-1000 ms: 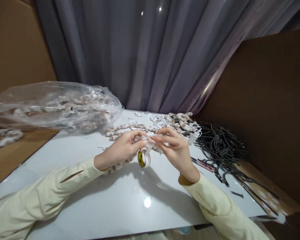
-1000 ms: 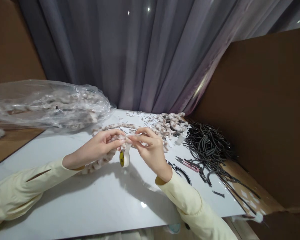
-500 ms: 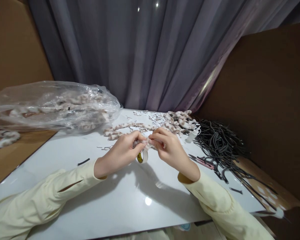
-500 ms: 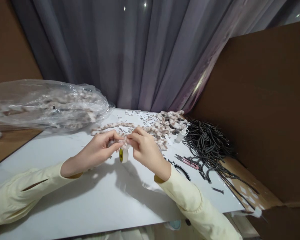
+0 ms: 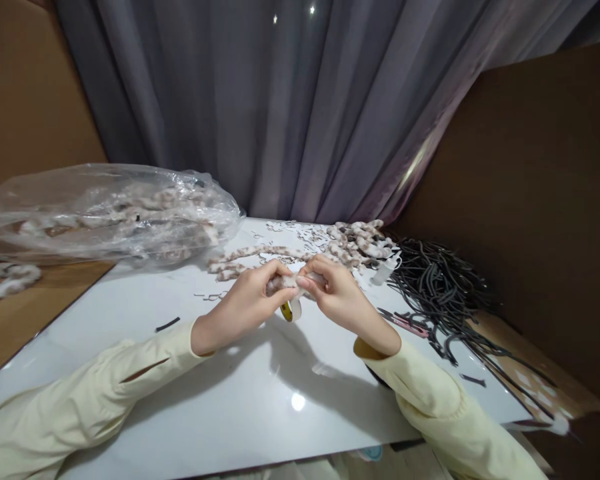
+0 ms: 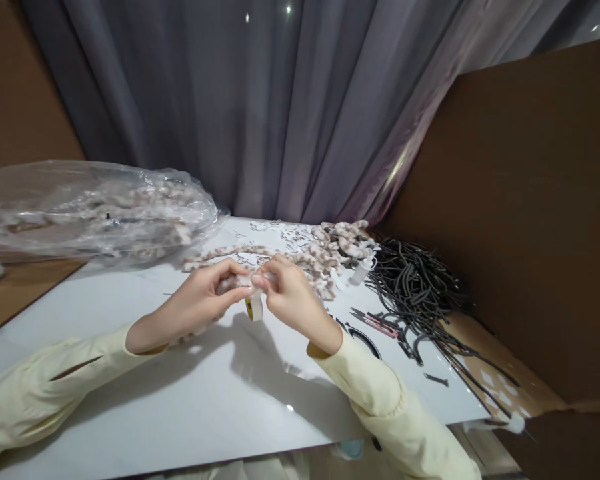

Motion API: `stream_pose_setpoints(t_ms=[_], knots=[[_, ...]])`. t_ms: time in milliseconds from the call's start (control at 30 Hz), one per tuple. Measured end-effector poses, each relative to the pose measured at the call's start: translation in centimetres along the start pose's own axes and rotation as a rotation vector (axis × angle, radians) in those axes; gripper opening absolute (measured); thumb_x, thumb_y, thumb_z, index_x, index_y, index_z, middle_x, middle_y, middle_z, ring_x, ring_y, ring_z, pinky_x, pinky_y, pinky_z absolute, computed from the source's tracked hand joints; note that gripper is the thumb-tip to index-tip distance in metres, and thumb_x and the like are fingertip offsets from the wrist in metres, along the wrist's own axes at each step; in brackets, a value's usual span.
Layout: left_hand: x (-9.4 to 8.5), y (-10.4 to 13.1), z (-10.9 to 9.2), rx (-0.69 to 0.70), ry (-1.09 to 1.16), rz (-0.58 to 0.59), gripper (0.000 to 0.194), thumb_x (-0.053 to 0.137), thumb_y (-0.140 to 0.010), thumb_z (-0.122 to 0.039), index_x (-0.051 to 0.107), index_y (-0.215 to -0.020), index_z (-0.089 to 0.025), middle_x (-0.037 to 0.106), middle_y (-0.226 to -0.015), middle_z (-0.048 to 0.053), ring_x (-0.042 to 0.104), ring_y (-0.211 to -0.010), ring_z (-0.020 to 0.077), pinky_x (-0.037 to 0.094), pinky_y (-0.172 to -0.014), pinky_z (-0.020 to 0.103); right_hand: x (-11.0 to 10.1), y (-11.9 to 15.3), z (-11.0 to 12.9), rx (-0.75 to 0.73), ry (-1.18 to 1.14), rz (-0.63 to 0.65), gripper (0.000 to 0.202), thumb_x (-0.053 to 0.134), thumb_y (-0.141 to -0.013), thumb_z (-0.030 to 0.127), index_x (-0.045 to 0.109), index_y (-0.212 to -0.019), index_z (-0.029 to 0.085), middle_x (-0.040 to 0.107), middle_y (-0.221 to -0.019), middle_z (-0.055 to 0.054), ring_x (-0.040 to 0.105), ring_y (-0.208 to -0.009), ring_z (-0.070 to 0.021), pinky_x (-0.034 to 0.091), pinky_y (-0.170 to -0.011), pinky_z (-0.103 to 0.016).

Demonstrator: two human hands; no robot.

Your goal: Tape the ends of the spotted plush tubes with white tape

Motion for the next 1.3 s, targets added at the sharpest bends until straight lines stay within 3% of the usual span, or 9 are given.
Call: stream_pose_setpoints(t_ms=[167,267,433,667,867,1000,1100,1200,1300], knots=[[-0.1,0.0,0.1,0.020,-0.029,-0.017,0.015,0.052,-0.081,-0.031,0.057,-0.078,-0.017,0.049,-0.055,-0.005,0.044,-0.048,0.0091,0.032,-0.047,0.020,-0.2,-0.2,-0.4,0.204,-0.195,0.094,0.031,0.053,-0.080,0.044,0.060,-0.076,0.014,0.045,-0.058,0.001,0.039,-0.050,-0.0108,0.029,-0.047,-0.024],[-0.4,-0.1,-0.3,-0.052,-0.008,0.021,0.015,0.054,-0.079,-0.030,0.061,-0.082,-0.017,0.050,-0.055,-0.006,0.043,-0.046,0.0090,0.031,-0.045,0.019,0.0,-0.1,-0.9,0.296,-0.279,0.206,0.035,0.052,-0.079,0.047,0.059,-0.078,0.014,0.042,-0.050,0.003,0.038,-0.044,-0.0101,0.027,-0.042,-0.023],[-0.6,-0.3,-0.6,-0.195,0.067,0.166,0.020,0.055,-0.078,-0.030,0.064,-0.084,-0.013,0.049,-0.052,-0.006,0.041,-0.043,0.0082,0.030,-0.043,0.019,0.2,0.0,-1.0,0.286,-0.193,0.289,0.026,0.049,-0.083,0.038,0.055,-0.077,0.014,0.043,-0.051,0.003,0.039,-0.046,-0.0100,0.028,-0.043,-0.021],[-0.3,-0.3,-0.5,-0.169,0.053,0.113,0.016,0.054,-0.078,-0.027,0.063,-0.084,-0.015,0.041,-0.048,-0.008,0.034,-0.041,0.0068,0.026,-0.042,0.019,0.3,0.0,-0.8,0.108,-0.131,0.325,0.026,0.042,-0.089,0.028,0.052,-0.069,0.015,0.045,-0.067,0.000,0.041,-0.057,-0.0105,0.033,-0.055,-0.024],[-0.5,-0.3,-0.6,-0.157,0.042,0.145,0.019,0.055,-0.077,-0.029,0.062,-0.087,-0.015,0.047,-0.057,-0.006,0.037,-0.046,0.0074,0.028,-0.044,0.019,0.3,0.0,-1.0,0.094,-0.135,0.279,0.022,0.045,-0.085,0.019,0.052,-0.065,0.014,0.047,-0.070,-0.001,0.043,-0.061,-0.0106,0.034,-0.059,-0.024],[-0.7,-0.5,-0.1,-0.206,0.070,0.203,0.022,0.054,-0.077,-0.034,0.063,-0.083,-0.015,0.047,-0.055,-0.005,0.040,-0.046,0.0084,0.029,-0.044,0.019,0.2,-0.1,-1.5,0.222,-0.350,0.357,0.026,0.053,-0.084,0.037,0.060,-0.079,0.012,0.050,-0.067,0.000,0.044,-0.055,-0.0095,0.034,-0.051,-0.023],[-0.7,-0.6,0.5,-0.211,0.138,0.237,0.024,0.055,-0.076,-0.037,0.062,-0.078,-0.014,0.051,-0.056,-0.003,0.041,-0.047,0.0085,0.029,-0.044,0.019,0.2,-0.3,-2.6,0.345,-0.654,0.397,0.032,0.055,-0.082,0.041,0.059,-0.094,0.011,0.058,-0.075,-0.004,0.053,-0.059,-0.0105,0.040,-0.052,-0.022],[-0.6,-0.7,0.9,-0.203,0.196,0.250,0.026,0.058,-0.074,-0.039,0.063,-0.076,-0.014,0.055,-0.063,0.000,0.046,-0.053,0.0102,0.031,-0.047,0.020,0.7,-0.5,-4.3,0.460,-0.945,0.487,0.028,0.055,-0.079,0.031,0.056,-0.099,0.010,0.062,-0.073,-0.006,0.060,-0.056,-0.0125,0.039,-0.042,-0.020],[-0.6,-0.7,0.8,-0.224,0.211,0.252,0.026,0.058,-0.072,-0.039,0.063,-0.075,-0.014,0.057,-0.065,0.001,0.049,-0.057,0.0118,0.033,-0.048,0.020,1.2,-0.4,-5.7,0.490,-1.014,0.635,0.037,0.057,-0.065,0.012,0.055,-0.102,0.011,0.065,-0.067,-0.004,0.063,-0.055,-0.0147,0.030,-0.031,-0.015]])
Point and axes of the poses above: each hand's wrist, its own y-axis away from the middle knuckle, its own x-axis out of the palm, z = x × y, the point moved 1 cm from there along -y, towards the middle knuckle
